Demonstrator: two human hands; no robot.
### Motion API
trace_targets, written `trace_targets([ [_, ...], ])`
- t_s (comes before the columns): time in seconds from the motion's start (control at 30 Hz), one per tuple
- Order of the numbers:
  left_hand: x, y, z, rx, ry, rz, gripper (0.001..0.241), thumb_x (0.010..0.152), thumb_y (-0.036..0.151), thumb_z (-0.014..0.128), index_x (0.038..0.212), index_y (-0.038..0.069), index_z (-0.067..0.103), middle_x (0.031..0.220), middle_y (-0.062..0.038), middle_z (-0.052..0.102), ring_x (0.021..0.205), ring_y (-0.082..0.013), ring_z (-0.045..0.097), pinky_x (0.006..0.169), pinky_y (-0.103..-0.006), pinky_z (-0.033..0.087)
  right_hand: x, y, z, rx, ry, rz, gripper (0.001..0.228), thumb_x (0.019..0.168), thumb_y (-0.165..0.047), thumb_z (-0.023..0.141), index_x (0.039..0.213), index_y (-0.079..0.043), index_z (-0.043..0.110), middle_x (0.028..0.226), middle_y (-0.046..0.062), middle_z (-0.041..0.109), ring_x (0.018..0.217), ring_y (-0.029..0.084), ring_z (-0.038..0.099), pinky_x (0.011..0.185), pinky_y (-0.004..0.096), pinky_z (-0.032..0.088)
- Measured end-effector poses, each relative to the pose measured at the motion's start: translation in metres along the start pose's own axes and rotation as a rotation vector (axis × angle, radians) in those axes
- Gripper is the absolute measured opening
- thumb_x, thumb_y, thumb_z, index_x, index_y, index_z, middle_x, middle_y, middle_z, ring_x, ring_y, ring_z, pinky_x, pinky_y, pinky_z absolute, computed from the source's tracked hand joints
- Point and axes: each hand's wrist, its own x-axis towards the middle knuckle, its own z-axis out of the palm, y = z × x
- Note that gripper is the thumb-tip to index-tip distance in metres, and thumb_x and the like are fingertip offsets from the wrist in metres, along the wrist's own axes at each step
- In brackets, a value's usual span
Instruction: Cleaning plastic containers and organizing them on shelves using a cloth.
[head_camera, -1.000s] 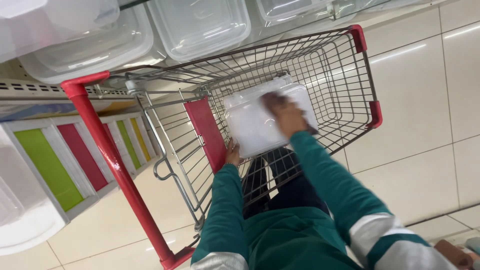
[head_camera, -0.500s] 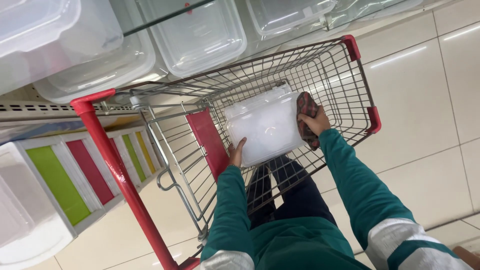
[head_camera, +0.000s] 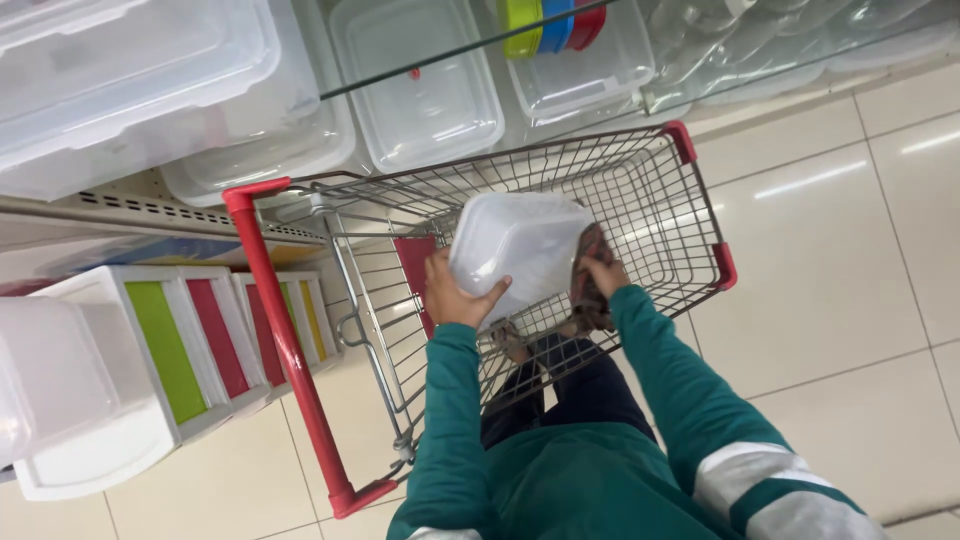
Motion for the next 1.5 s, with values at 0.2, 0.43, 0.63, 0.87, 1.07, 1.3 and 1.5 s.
trace_targets([
  [0.2, 0.004, 0.008, -0.043, -0.023, 0.100, 0.082, 0.091, 0.055, 0.048, 0.097, 0.121, 0.003, 0.052, 0.115, -0.015, 0.057, 0.101, -0.0344, 0.065, 0.087, -0.0454, 0.055, -0.017, -0.022, 0.027, -0.202, -0.089, -0.091, 0.119, 0.069, -0.058, 0.079, 0.150, 0.011, 0.027, 0.141, 0.031, 0.051, 0.125, 0.040, 0.061, 0.097, 0.044, 0.060],
  [0.43, 0.006, 0.039, -0.083, -0.064, 0.117, 0.277, 0.090, 0.054, 0.041, 0.098, 0.123, 0.004, 0.053, 0.116, -0.015, 0.057, 0.105, -0.0350, 0.064, 0.091, -0.0471, 0.054, -0.120, -0.127, -0.010, 0.155, -0.276, -0.018, 0.095, 0.085, -0.077, 0.032, 0.164, -0.026, 0.020, 0.165, 0.019, 0.028, 0.139, 0.040, 0.039, 0.102, 0.068, 0.048],
  [0.63, 0.021, 0.102, -0.135, -0.112, 0.109, 0.512, 0.091, 0.050, 0.036, 0.097, 0.123, 0.005, 0.053, 0.119, -0.014, 0.057, 0.108, -0.0357, 0.062, 0.090, -0.0483, 0.050, -0.199, -0.209, -0.054, 0.701, -0.708, -0.176, 0.115, 0.072, -0.094, 0.029, 0.163, -0.033, -0.004, 0.167, 0.018, 0.011, 0.139, 0.055, 0.046, 0.110, 0.067, 0.044],
  [0.87, 0.038, 0.171, -0.197, -0.097, 0.150, 0.760, 0.085, 0.052, 0.030, 0.095, 0.125, 0.009, 0.057, 0.127, -0.014, 0.057, 0.119, -0.0354, 0.060, 0.095, -0.0470, 0.049, -0.208, -0.283, -0.093, 0.750, -0.863, -0.544, 0.132, 0.074, -0.099, 0.031, 0.166, -0.007, 0.013, 0.165, 0.022, 0.030, 0.123, 0.046, 0.054, 0.106, 0.068, 0.046],
  [1.07, 0.072, 0.202, -0.240, 0.178, 0.394, 0.949, 0.078, 0.051, 0.015, 0.088, 0.124, 0.017, 0.061, 0.129, -0.003, 0.061, 0.126, -0.0358, 0.059, 0.102, -0.0475, 0.051, -0.208, -0.348, -0.120, 0.931, -0.764, -0.803, 0.111, 0.078, -0.071, 0.059, 0.162, -0.005, 0.027, 0.159, 0.017, 0.043, 0.135, 0.034, 0.058, 0.113, 0.057, 0.046],
  [1.3, 0.152, 0.191, -0.243, 0.306, 0.726, 0.749, 0.075, 0.073, -0.020, 0.063, 0.130, 0.029, 0.063, 0.146, -0.001, 0.061, 0.098, -0.0240, 0.066, 0.079, -0.0351, 0.058, -0.323, -0.438, -0.135, 1.236, -0.804, -0.780, 0.097, 0.076, -0.066, 0.065, 0.147, -0.003, 0.049, 0.148, 0.016, 0.057, 0.132, 0.036, 0.058, 0.106, 0.053, 0.047],
  [1.5, 0.197, 0.234, -0.256, -0.063, 0.653, 0.421, 0.096, 0.078, -0.022, 0.062, 0.159, 0.028, 0.044, 0.133, -0.003, 0.064, 0.094, -0.0263, 0.069, 0.079, -0.0391, 0.060, -0.310, -0.527, -0.126, 1.030, -0.613, -1.002, 0.071, 0.078, -0.044, 0.062, 0.138, -0.007, 0.057, 0.137, 0.010, 0.060, 0.125, 0.030, 0.058, 0.103, 0.046, 0.048],
])
